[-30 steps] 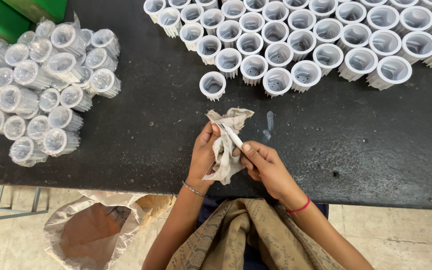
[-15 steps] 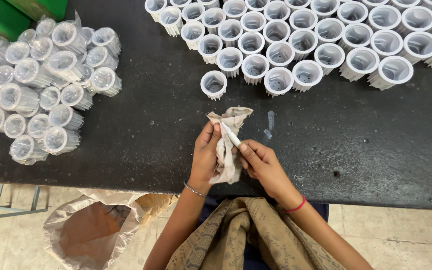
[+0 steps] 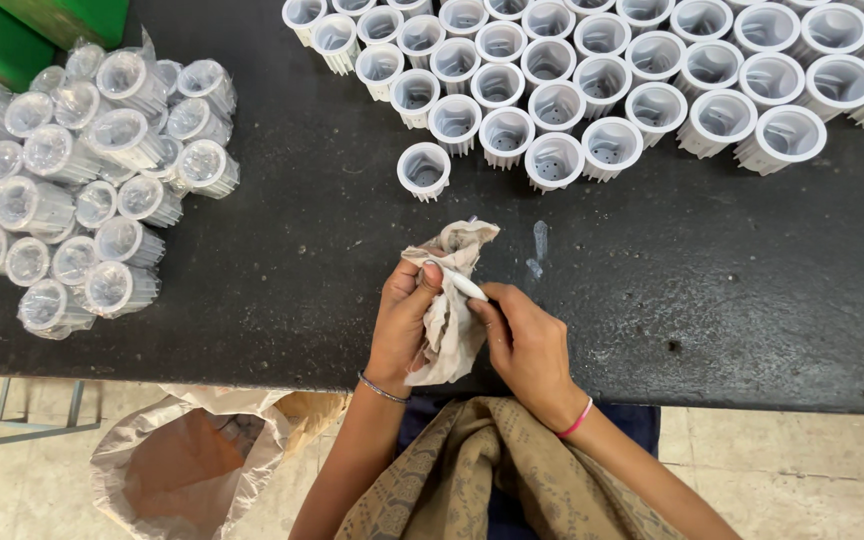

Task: The person wipes a marker with a cloth, then picks up white plastic lamp holder parts one at a time and writes on each with the marker, placing the marked parts into rows on the workbench.

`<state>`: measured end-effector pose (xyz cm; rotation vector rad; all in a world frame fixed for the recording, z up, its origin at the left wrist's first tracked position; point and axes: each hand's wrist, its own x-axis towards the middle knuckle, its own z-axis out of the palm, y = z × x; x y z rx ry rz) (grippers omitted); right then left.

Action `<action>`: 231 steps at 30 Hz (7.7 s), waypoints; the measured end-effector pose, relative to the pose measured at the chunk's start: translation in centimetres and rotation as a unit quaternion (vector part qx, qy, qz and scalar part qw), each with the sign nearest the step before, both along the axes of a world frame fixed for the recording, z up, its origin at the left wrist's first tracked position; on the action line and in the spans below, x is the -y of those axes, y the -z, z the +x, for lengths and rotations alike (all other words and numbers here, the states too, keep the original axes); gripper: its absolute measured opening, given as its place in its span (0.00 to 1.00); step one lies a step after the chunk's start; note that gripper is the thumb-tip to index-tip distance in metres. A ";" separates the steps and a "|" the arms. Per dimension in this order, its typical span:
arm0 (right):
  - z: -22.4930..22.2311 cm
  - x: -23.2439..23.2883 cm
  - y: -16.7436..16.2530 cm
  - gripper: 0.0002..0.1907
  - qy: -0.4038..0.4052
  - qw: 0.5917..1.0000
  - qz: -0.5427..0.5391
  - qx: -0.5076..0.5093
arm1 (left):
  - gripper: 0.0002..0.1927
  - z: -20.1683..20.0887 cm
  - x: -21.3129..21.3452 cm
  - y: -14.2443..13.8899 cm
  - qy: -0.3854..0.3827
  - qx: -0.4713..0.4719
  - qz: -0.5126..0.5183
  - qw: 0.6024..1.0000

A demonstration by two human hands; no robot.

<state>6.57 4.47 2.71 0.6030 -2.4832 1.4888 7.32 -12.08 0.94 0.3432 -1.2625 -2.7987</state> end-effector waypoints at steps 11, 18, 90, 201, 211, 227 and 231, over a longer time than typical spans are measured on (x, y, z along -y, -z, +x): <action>-1.3 -0.9 -1.9 0.12 -0.061 0.994 -0.039 0.078 | 0.16 -0.3 0.7 1.2 0.009 -0.004 0.036 0.999; -1.8 -0.9 -2.0 0.11 -0.071 0.972 -0.067 0.213 | 0.13 -0.1 0.3 0.8 0.015 -0.032 0.045 0.998; -2.1 -1.2 -0.8 0.13 -0.086 0.969 -0.092 0.214 | 0.24 0.4 -1.3 0.8 -0.069 -0.046 -0.055 0.995; -4.1 -0.4 0.1 0.13 -0.251 0.721 -0.270 0.586 | 0.21 0.3 1.4 -1.7 0.029 -0.011 -0.147 0.989; -2.3 1.1 0.2 0.12 -0.097 0.985 0.011 0.139 | 0.14 0.4 -0.2 1.2 -0.067 0.006 -0.130 0.989; -2.9 2.2 -0.4 0.21 -0.100 0.963 0.193 -0.161 | 0.16 -0.7 -1.9 4.5 -0.200 0.039 -0.087 0.975; -3.3 2.0 0.1 0.24 -0.113 0.957 0.200 -0.176 | 0.16 -0.9 -1.9 4.5 -0.204 0.078 -0.102 0.971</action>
